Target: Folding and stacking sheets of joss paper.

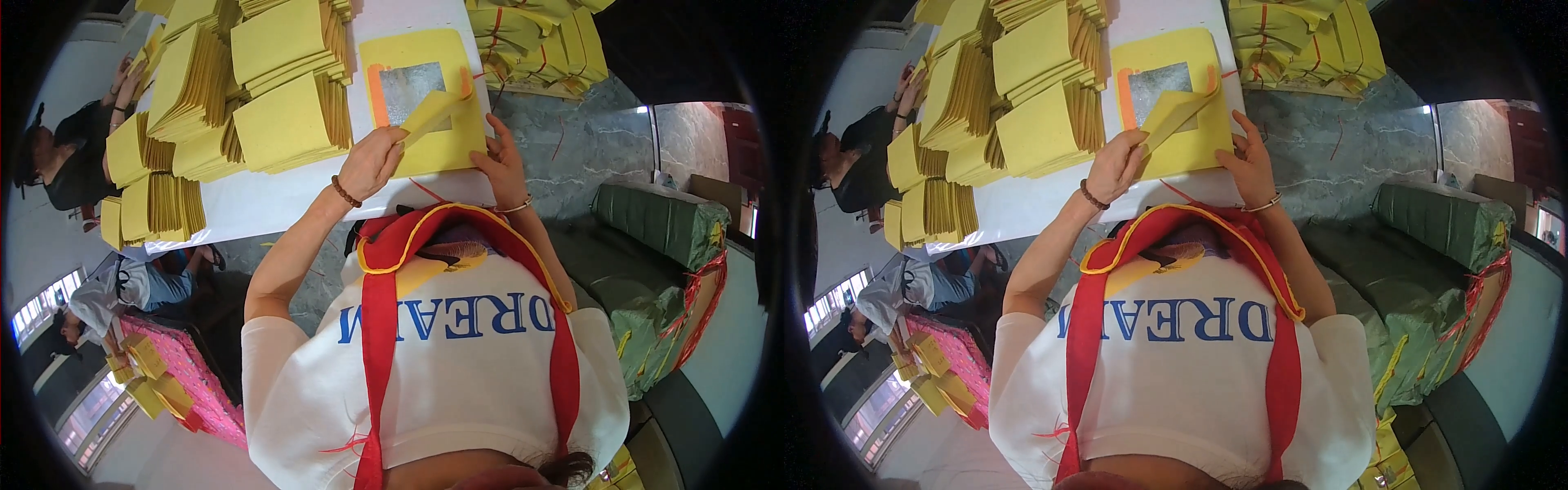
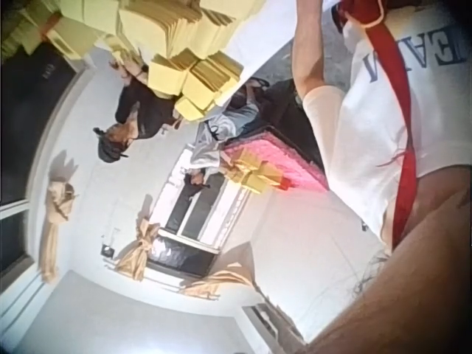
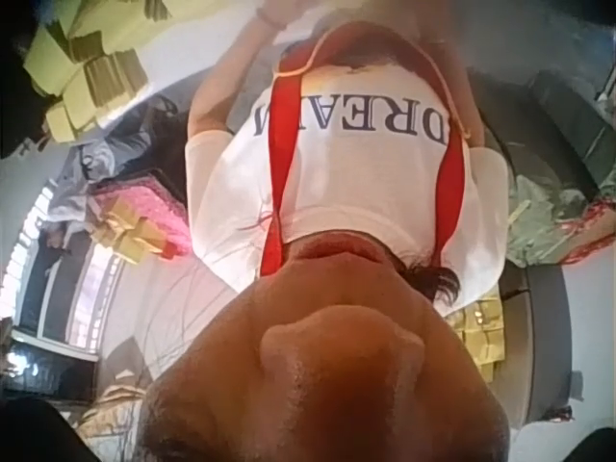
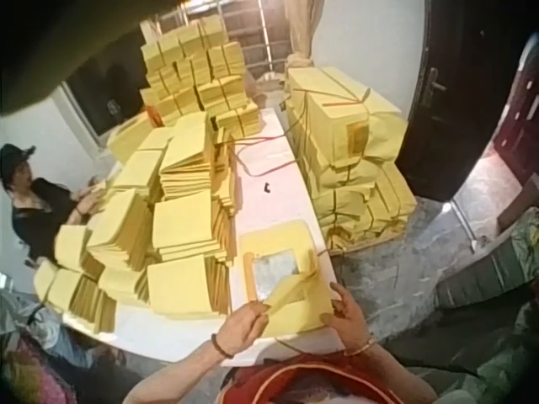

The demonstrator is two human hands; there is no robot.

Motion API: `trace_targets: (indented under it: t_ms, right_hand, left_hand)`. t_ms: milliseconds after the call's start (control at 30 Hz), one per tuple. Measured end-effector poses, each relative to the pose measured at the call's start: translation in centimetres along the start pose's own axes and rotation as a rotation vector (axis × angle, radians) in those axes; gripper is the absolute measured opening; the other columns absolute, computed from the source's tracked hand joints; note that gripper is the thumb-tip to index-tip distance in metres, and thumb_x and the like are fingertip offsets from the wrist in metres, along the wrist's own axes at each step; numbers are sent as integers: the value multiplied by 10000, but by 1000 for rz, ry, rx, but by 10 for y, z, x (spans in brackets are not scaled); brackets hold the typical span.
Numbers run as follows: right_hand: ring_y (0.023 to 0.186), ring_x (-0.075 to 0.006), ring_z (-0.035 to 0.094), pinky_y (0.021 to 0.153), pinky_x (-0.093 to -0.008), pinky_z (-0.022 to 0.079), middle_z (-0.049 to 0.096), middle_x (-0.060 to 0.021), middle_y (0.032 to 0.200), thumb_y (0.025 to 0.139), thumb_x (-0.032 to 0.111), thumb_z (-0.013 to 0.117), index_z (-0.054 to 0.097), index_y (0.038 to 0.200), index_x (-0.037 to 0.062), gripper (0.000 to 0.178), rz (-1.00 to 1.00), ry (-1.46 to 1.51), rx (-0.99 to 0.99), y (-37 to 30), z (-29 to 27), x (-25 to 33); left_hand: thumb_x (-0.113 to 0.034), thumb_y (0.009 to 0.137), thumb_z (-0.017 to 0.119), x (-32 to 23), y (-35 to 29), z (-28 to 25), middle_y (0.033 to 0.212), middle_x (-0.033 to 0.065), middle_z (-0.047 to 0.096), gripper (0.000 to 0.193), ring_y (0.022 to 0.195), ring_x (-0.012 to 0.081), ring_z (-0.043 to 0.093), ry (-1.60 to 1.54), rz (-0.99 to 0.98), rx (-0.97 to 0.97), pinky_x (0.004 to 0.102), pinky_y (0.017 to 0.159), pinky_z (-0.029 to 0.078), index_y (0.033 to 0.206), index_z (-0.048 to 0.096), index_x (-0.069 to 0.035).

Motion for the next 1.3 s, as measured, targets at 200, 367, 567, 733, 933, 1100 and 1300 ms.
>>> trace_targets:
  t_ms: [200,367,567,733,933,1100,1300]
  right_hand:
    - [925,-128,557,797,-253,462,578,-98,1093,818,-10,537,306,1350,39,582,48,14,-3,-2,3,1]
    - [946,-145,564,793,-278,491,558,-95,1121,852,38,534,320,1347,57,540,85,71,4,-2,5,-3]
    - [1035,-204,560,827,-338,507,534,-118,1173,876,59,506,325,1347,70,505,91,98,-24,-2,15,9]
    - [1023,-177,545,814,-321,500,511,-92,1177,877,127,534,328,1343,75,512,77,146,18,0,18,10]
    - [993,-156,554,823,-320,489,525,-78,1153,914,119,462,348,1331,77,435,129,244,-45,0,12,3]
    - [970,-138,563,823,-310,482,556,-71,1108,918,95,435,370,1320,91,407,186,264,-121,2,-5,-13]
    - [943,-151,581,823,-289,480,591,-88,1067,872,48,469,346,1333,87,478,137,156,-64,1,-1,-10]
  left_hand:
    - [49,783,482,-6,3,1,927,167,563,368,820,318,551,51,107,31,369,746,466,1142,522,-22]
    - [19,782,525,-11,-1,14,933,155,561,385,800,285,536,131,170,176,348,747,464,1162,528,-41]
    - [-205,760,657,-33,-4,15,986,124,557,411,883,281,525,226,368,112,346,789,450,1125,551,-50]
    - [-224,741,672,-27,-4,15,1009,122,555,432,912,281,526,200,338,122,353,794,452,1121,555,-55]
    - [-126,771,638,-19,-4,14,983,129,562,283,872,289,537,102,306,126,358,753,461,1033,577,-35]
    - [-60,795,580,-7,-4,9,905,141,568,174,790,291,547,22,157,92,363,695,461,962,566,-16]
    - [-30,815,526,6,-7,5,875,165,557,204,733,309,551,-39,-53,33,356,663,460,1017,524,-4]
Point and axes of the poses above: each hand's wrist, its own y-axis towards the middle knuckle, its own z-axis out of the palm, x = y × z, the point moved 10 cm from there along y, towards the middle knuckle
